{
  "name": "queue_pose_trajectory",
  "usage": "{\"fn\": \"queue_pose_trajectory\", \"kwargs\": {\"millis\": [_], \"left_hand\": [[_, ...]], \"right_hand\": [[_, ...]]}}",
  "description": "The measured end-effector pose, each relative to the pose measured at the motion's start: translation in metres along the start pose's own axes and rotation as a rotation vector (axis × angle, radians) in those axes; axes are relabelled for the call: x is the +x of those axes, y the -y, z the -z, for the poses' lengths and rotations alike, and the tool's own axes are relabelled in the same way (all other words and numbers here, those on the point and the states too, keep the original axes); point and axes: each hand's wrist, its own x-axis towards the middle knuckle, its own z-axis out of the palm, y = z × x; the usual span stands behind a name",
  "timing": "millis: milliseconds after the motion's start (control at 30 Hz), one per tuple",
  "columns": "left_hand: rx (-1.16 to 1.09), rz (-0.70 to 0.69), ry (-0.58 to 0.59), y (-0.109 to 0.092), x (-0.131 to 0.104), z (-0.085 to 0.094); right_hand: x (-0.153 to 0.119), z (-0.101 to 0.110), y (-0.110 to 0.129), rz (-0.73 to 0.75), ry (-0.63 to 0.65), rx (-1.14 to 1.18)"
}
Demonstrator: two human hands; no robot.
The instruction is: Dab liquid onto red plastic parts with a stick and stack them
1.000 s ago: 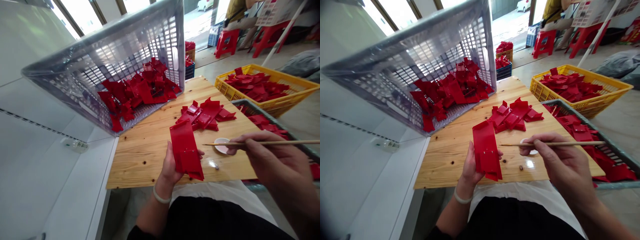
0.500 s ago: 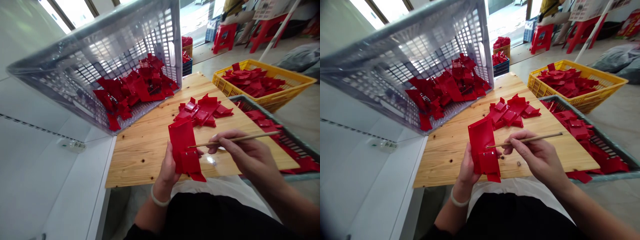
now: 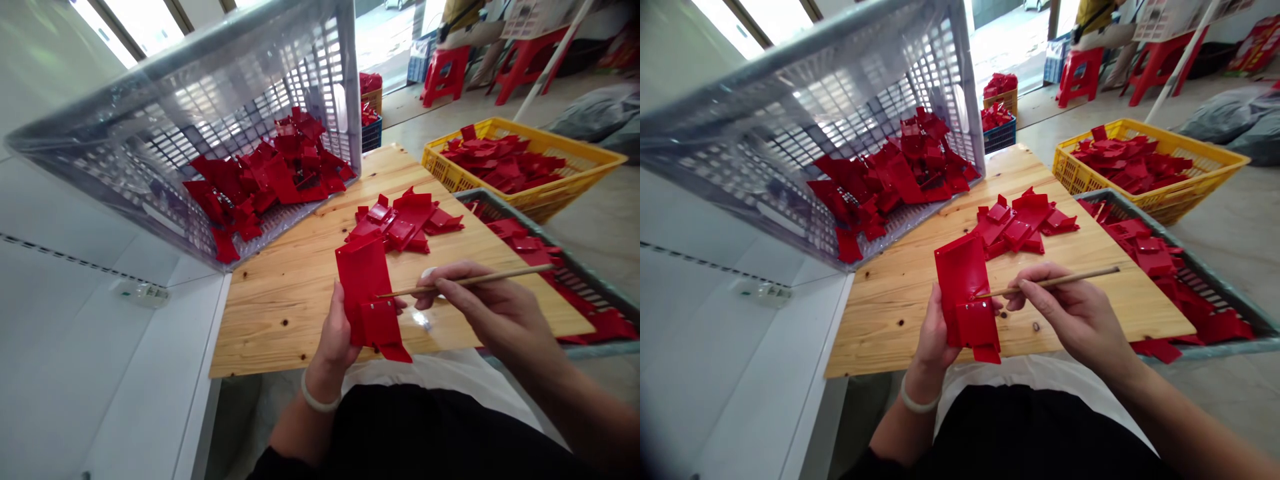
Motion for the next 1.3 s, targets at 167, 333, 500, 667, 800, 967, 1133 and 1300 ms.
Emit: {"fn": "queue_pose_trajectory", "kwargs": {"millis": [167,333,500,667,800,967,1133,1300], "left_hand": [[0.021,-0.001,-0.006,-0.001,0.0,-0.001],[0.018,0.004,-0.044,0.0,0.0,-0.001],[0.108,0.013,-0.129,0.002,0.0,-0.001],[0.14,0.015,-0.188,0.004,0.002,-0.002],[0.172,0.007,-0.208,0.007,0.001,0.0],[0.135,0.037,-0.206,0.002,0.015,0.01],[0.326,-0.086,-0.328,-0.023,0.093,0.016],[0.526,-0.147,-0.352,-0.047,0.193,-0.002]], "right_hand": [[-0.001,-0.004,0.008,-0.034,-0.031,0.009],[-0.003,-0.006,0.014,-0.084,-0.049,-0.01],[0.0,-0.005,0.014,-0.049,-0.014,0.003],[0.0,-0.008,0.017,0.004,0.005,-0.03],[-0.001,-0.004,0.011,0.098,0.076,-0.089],[-0.004,0.004,0.011,0.078,-0.059,-0.122],[-0.005,0.02,0.002,0.01,-0.336,-0.01],[-0.01,0.048,-0.014,0.064,-0.377,-0.009]]}}
